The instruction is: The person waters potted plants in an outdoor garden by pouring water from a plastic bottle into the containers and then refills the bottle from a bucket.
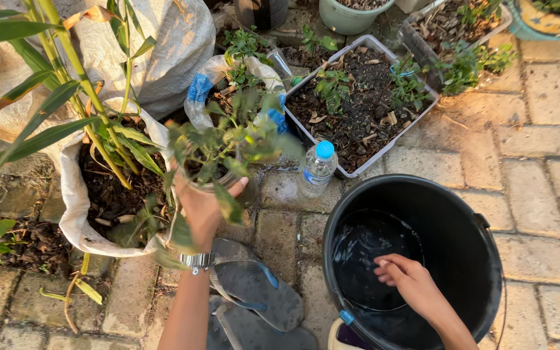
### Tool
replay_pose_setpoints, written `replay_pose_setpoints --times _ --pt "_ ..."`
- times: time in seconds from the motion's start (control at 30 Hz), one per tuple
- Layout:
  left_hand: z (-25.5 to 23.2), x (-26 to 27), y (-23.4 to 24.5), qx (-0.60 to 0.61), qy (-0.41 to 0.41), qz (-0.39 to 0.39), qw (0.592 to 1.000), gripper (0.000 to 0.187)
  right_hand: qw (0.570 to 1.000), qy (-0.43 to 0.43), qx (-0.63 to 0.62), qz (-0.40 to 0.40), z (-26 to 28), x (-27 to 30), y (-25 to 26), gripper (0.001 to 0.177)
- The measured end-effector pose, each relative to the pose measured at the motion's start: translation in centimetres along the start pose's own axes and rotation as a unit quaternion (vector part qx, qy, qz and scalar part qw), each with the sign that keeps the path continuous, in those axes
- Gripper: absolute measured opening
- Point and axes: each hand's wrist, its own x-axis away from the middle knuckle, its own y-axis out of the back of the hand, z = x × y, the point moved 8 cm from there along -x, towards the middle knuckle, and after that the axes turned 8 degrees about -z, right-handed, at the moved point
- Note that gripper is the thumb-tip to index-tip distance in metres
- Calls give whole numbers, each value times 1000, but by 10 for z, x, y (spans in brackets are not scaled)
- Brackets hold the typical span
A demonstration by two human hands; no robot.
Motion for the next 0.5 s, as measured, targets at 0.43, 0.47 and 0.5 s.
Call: replay_pose_setpoints --times 0.43,0.47,0.5 --pt "52 7 -23 -113 -12 0 994 109 977 -6 204 -57 31 30 -6 36" --pt "56 7 -23 -105 10 3 994 111 979 -7 198 -40 28 27 -10 35" --pt "58 8 -23 -98 34 5 995 113 981 -8 195 -20 23 23 -13 35"
